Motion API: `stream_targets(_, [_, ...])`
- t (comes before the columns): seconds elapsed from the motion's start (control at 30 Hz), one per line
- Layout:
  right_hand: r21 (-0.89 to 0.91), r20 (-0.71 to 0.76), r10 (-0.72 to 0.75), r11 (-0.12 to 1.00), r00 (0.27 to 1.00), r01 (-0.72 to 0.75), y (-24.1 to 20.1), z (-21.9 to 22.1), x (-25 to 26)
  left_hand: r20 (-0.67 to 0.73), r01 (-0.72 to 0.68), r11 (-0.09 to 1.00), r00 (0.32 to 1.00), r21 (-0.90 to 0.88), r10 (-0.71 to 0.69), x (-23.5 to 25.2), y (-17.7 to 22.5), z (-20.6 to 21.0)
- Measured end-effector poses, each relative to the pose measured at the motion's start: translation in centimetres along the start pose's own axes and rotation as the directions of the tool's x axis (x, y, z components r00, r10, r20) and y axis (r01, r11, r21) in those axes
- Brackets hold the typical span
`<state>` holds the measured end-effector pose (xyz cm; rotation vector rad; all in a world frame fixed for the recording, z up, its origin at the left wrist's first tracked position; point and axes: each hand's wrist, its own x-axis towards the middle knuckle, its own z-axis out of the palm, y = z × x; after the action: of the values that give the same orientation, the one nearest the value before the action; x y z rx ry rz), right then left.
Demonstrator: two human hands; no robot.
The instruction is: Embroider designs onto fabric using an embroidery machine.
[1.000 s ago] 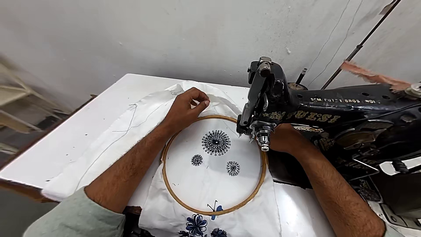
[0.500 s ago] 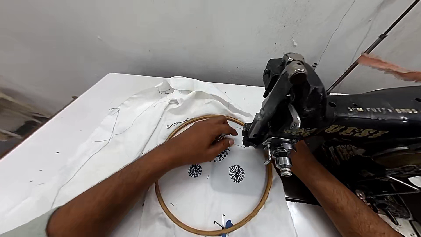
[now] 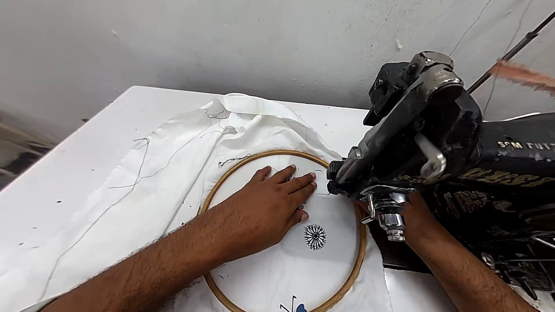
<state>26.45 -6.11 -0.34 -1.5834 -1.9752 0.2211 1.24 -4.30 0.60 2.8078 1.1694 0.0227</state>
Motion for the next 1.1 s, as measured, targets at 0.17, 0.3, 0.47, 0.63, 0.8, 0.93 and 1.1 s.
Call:
stream_targets(0.17, [0.053, 0.023, 0.053, 0.997, 0.998, -0.054, -0.10, -0.07, 0.02, 0.059, 0.026, 1.000, 0.998, -0.003, -0.026, -0.24, 0.36, -0.35])
stream_targets(0.3, [0.091, 0.011, 0.057, 0.994, 0.998, -0.058, 0.05, 0.23, -0.07, 0.086, 0.038, 0.999, 0.996, -0.002, -0.037, -0.31, 0.26, -0.54])
stream_targets(0.47, [0.055, -0.005, 0.023, 0.998, 1.000, -0.023, 0.15, 0.01, 0.10, 0.073, 0.031, 0.999, 0.997, -0.010, -0.030, -0.03, 0.25, -0.27])
stream_targets(0.63, [0.017, -0.003, 0.004, 1.000, 1.000, -0.004, 0.18, 0.12, 0.00, 0.093, 0.029, 0.999, 0.995, -0.015, -0.027, -0.35, 0.39, -0.44])
stream_targets(0.8, [0.039, 0.026, 0.036, 0.999, 0.999, -0.037, -0.03, -0.05, -0.14, 0.092, 0.049, 0.999, 0.995, -0.024, -0.046, -0.13, 0.33, -0.47])
stream_targets(0.93, [0.070, -0.038, -0.015, 0.997, 0.999, 0.018, 0.25, 0.12, -0.14, 0.077, 0.028, 0.999, 0.997, -0.022, -0.027, -0.19, 0.46, -0.33])
stream_targets(1.1, [0.067, 0.004, 0.026, 0.997, 1.000, -0.027, -0.08, 0.02, -0.20, 0.103, 0.033, 0.999, 0.994, -0.017, -0.031, -0.22, 0.28, -0.63])
